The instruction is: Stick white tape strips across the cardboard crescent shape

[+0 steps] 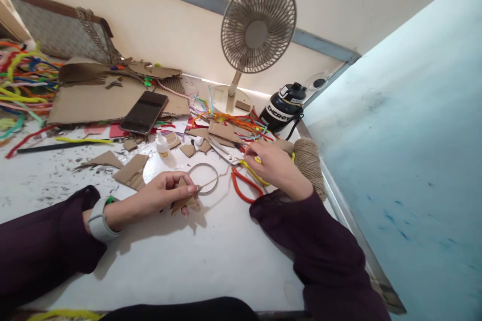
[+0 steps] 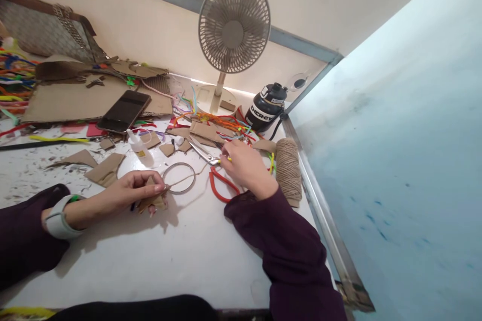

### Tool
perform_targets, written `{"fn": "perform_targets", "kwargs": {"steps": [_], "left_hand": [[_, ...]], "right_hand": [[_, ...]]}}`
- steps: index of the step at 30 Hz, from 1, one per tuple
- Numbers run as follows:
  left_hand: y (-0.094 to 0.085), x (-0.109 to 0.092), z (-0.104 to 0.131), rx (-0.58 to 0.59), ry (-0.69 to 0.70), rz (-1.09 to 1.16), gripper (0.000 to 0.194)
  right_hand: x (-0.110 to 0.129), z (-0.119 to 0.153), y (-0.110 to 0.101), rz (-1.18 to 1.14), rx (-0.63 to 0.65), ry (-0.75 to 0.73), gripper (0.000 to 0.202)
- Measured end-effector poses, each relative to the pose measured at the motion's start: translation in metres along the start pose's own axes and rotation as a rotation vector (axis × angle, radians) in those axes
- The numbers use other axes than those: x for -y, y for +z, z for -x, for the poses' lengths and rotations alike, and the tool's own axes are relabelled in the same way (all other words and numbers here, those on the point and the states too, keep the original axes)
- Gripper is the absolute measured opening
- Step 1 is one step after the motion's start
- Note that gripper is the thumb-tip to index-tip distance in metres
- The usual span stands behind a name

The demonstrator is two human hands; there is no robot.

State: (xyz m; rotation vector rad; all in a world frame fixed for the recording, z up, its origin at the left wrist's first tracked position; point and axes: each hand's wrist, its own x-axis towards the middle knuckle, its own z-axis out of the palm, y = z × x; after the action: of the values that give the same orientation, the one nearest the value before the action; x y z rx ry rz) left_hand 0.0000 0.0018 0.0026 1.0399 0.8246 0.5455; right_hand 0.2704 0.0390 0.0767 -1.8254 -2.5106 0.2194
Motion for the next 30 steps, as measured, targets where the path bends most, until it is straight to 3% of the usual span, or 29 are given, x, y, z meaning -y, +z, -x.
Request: {"fn": "perform_targets", "kwargs": {"steps": [5,11,14,22,26,30], "left_hand": [[0.001,-0.002,-0.001,-0.056,0.010,0.007,0.035],[0.001,-0.001,-0.003,-0.086,0.014,0.017,0.034],[0.000,0.001,-0.002,-0.097,0.030,0.032,0.032],[0.000,-0.002,-0.003,-0.149,0.052,0.135,0.031],[0.002,-0.007,-0.003,-0.167,0.047,0.170,0.034],[0.003,-0.009,-0.003,-0.188,0.050,0.186,0.036]], "right_hand": [[-0.014,0.020,0.005,0.133,0.250,0.073,0.021],[-0.007,0.036,0.030,0.064,0.194,0.159,0.051],[-0.006,0.038,0.033,0.037,0.186,0.156,0.054],[-0.016,0.058,0.004,-0.068,0.311,0.213,0.010],[-0.023,0.069,-0.009,-0.236,0.332,0.327,0.029],[-0.026,0.087,-0.017,-0.576,0.545,0.461,0.044]]}}
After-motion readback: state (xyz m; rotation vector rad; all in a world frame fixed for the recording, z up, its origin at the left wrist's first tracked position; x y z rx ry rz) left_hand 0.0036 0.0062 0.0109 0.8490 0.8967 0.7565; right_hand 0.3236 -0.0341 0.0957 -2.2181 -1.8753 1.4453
